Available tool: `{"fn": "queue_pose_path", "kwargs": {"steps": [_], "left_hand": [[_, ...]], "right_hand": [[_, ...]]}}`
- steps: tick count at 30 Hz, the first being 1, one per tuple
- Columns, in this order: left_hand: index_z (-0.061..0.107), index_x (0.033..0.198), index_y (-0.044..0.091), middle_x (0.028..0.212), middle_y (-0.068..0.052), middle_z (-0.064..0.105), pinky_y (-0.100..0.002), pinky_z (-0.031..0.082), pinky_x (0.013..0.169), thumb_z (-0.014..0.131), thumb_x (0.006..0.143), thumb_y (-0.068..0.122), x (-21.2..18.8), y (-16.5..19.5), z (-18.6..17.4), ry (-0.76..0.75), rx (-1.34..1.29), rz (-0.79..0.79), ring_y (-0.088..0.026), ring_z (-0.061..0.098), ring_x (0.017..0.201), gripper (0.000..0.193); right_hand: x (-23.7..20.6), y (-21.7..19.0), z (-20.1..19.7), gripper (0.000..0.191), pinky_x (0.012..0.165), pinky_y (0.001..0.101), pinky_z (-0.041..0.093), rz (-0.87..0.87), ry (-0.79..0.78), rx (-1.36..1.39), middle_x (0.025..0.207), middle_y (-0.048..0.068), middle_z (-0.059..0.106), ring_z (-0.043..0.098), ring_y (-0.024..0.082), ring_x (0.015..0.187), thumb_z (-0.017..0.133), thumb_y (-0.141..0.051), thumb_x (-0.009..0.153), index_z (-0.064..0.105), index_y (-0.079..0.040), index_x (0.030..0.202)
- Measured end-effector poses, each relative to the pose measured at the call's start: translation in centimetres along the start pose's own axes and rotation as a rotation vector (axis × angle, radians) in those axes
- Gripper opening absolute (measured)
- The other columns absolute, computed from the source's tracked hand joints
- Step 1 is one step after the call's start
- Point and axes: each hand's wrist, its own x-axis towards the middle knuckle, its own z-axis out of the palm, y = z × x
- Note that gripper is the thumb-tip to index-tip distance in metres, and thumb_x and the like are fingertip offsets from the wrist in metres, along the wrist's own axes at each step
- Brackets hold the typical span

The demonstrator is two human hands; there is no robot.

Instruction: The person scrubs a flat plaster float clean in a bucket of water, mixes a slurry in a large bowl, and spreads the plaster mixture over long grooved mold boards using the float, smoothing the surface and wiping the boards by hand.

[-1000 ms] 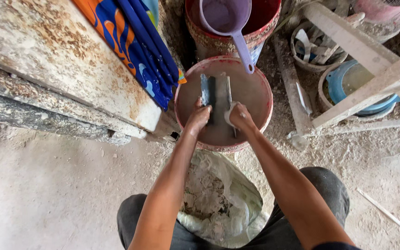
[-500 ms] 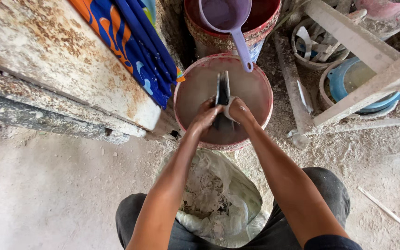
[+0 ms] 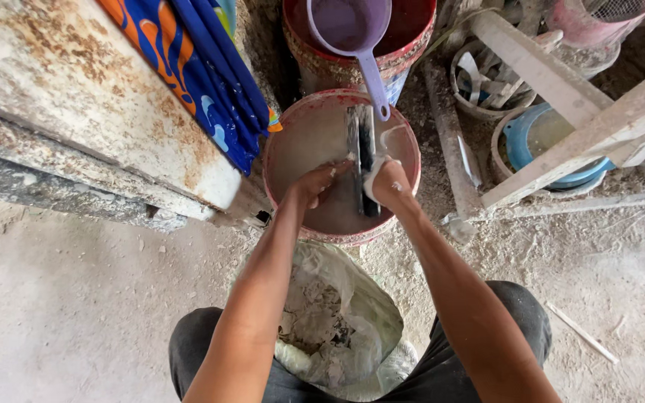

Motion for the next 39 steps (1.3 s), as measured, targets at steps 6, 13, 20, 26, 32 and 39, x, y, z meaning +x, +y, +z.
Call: {"fn": "queue_pose_path", "kwargs": {"steps": [6, 13, 20, 26, 32, 39], "left_hand": [[0.042, 0.148, 0.018, 0.138, -0.003, 0.060, -0.038, 0.048, 0.102, 0.082, 0.078, 0.050, -1.4, 0.4, -0.8, -0.137, -0.043, 0.197, -0.016, 0.058, 0.123, 0.086], [0.034, 0.155, 0.007, 0.143, -0.010, 0.058, -0.039, 0.045, 0.107, 0.085, 0.076, 0.047, -0.6, 0.0, -0.4, -0.110, 0.041, 0.319, -0.019, 0.055, 0.127, 0.102], [0.075, 0.117, 0.004, 0.110, -0.009, 0.077, -0.037, 0.057, 0.086, 0.091, 0.064, 0.044, -1.1, 0.6, -2.2, 0.103, 0.282, 0.236, -0.020, 0.071, 0.096, 0.069], [0.075, 0.105, 0.005, 0.096, -0.012, 0.078, -0.036, 0.057, 0.082, 0.091, 0.067, 0.043, -3.0, 1.2, -4.5, 0.593, 0.524, 0.302, -0.023, 0.074, 0.090, 0.056], [0.067, 0.119, 0.002, 0.104, -0.019, 0.074, -0.042, 0.054, 0.085, 0.083, 0.079, 0.028, -0.2, -1.4, -4.1, 0.656, 0.667, 0.477, -0.035, 0.070, 0.099, 0.050], [0.057, 0.127, 0.002, 0.116, -0.026, 0.070, -0.048, 0.053, 0.092, 0.069, 0.085, 0.017, 0.6, -2.2, -3.4, 0.379, 0.573, 0.652, -0.046, 0.065, 0.112, 0.047]], "right_hand": [[0.3, -0.2, 2.7, 0.025, 0.074, 0.0468, 0.057, -0.058, -0.062, 0.145, 0.091, 0.022, 0.074, 0.074, 0.039, 0.090, 0.061, -0.015, 0.088, 0.073, -0.004, 0.107], [0.8, 0.9, 3.5, 0.026, 0.078, 0.0483, 0.056, 0.050, 0.096, 0.145, 0.097, 0.023, 0.075, 0.071, 0.043, 0.095, 0.061, -0.021, 0.095, 0.074, -0.006, 0.110], [0.6, 1.6, 3.5, 0.032, 0.081, 0.0484, 0.057, 0.190, 0.060, 0.050, 0.103, 0.024, 0.075, 0.072, 0.041, 0.099, 0.067, -0.030, 0.095, 0.070, -0.003, 0.112], [0.5, 1.2, 2.8, 0.042, 0.079, 0.0457, 0.060, 0.592, -0.015, 0.120, 0.104, 0.023, 0.075, 0.075, 0.035, 0.093, 0.067, -0.024, 0.087, 0.067, -0.006, 0.124], [-3.5, -1.5, 3.9, 0.030, 0.075, 0.0479, 0.059, 0.340, 0.064, -0.166, 0.091, 0.019, 0.073, 0.074, 0.037, 0.080, 0.052, -0.025, 0.104, 0.065, -0.002, 0.119], [-2.2, -2.5, 7.0, 0.032, 0.070, 0.0518, 0.057, -0.074, 0.167, -0.176, 0.086, 0.022, 0.072, 0.071, 0.040, 0.074, 0.054, -0.020, 0.096, 0.067, -0.006, 0.122]]}}
